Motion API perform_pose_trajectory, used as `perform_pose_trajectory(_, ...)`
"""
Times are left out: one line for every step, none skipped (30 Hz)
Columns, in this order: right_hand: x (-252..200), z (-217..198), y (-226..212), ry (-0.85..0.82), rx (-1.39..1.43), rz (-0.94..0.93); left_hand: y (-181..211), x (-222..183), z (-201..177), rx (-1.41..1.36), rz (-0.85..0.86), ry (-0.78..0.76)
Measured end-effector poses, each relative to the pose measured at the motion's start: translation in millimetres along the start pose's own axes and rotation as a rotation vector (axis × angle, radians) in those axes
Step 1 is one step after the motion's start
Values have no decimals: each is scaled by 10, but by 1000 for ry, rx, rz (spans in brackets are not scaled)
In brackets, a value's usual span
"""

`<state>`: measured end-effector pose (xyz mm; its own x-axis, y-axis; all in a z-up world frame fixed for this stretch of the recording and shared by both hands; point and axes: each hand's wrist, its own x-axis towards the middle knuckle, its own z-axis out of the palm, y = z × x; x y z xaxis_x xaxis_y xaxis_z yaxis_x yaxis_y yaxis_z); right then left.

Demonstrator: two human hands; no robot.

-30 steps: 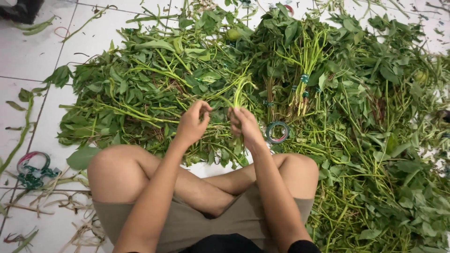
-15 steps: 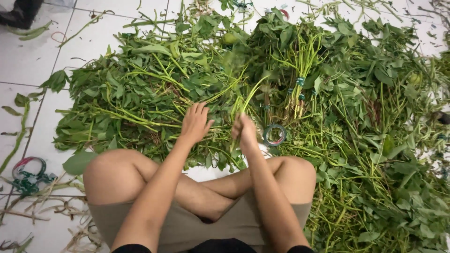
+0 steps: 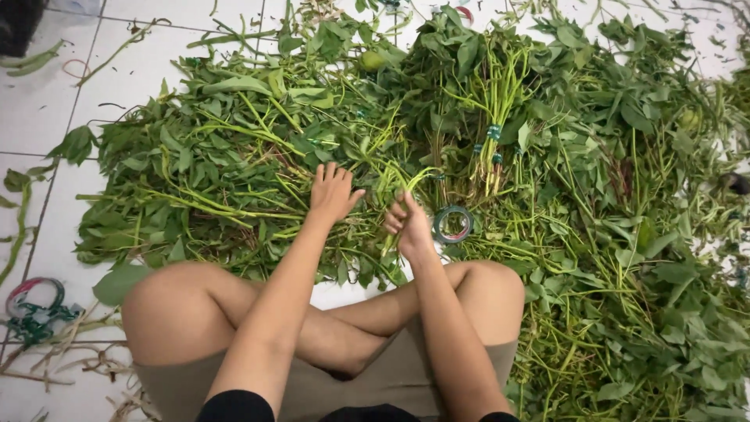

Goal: Gathering leafy vegetable stems and tying them into uniform bunches using tape

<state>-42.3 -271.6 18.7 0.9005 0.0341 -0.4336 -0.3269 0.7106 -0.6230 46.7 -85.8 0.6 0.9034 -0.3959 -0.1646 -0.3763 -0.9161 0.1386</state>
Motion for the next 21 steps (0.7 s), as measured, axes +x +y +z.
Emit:
perform_pose_trajectory(-24,45,-80,0,1,1,-34,49,81,1,-1,-1)
perform_pose_trajectory(-52,92,-158,-13,25,-65,-70,94,162,-91,-27,-16)
perform_pose_trajectory(-85,130,-248,-26,45,-131,-90,140,246,-186,-54,-30)
perform_pose_trajectory(-63,89,-270,-26,42,-130,-113,149,255,-188,-55,-30)
perform_pose_trajectory(-38,50,-295,-35,75,-175,-136,165,260,-238,-74,-22)
perform_pose_trajectory(-15,11,-321,-44,107,-219,-158,180,265,-288,-94,-14)
perform_pose_trajectory(9,-51,-295,-43,105,-219,-155,178,274,-290,-94,-14)
perform_pose_trajectory(30,-115,-273,-15,102,-208,-147,175,282,-293,-94,-21)
perform_pose_trajectory(64,-170,-256,12,101,-200,-149,191,274,-292,-93,-26)
perform_pose_trajectory(88,-241,-224,10,102,-203,-146,202,276,-290,-91,-23)
perform_pose_trajectory(102,-312,-177,30,125,-182,-148,200,286,-290,-95,-23)
perform_pose_trajectory(117,-383,-130,51,148,-161,-150,198,297,-290,-100,-24)
perform_pose_trajectory(99,-328,-149,51,150,-162,-141,169,245,-288,-99,-24)
perform_pose_trajectory(79,-273,-166,60,134,-183,-132,139,195,-343,-92,-35)
perform_pose_trajectory(58,-215,-180,69,118,-202,-127,99,147,-400,-87,-45)
perform_pose_trajectory(54,-197,-197,68,117,-201,-128,86,126,-400,-89,-45)
perform_pose_trajectory(60,-170,-217,64,119,-235,-138,76,99,-424,-82,-64)
perform_pose_trajectory(66,-142,-237,60,120,-269,-148,67,70,-449,-76,-83)
perform_pose_trajectory(59,-145,-246,57,121,-270,-174,93,109,-447,-76,-80)
perform_pose_trajectory(53,-147,-255,72,131,-295,-201,120,148,-436,-77,-98)
perform_pose_trajectory(37,-157,-267,89,141,-320,-217,147,191,-427,-76,-117)
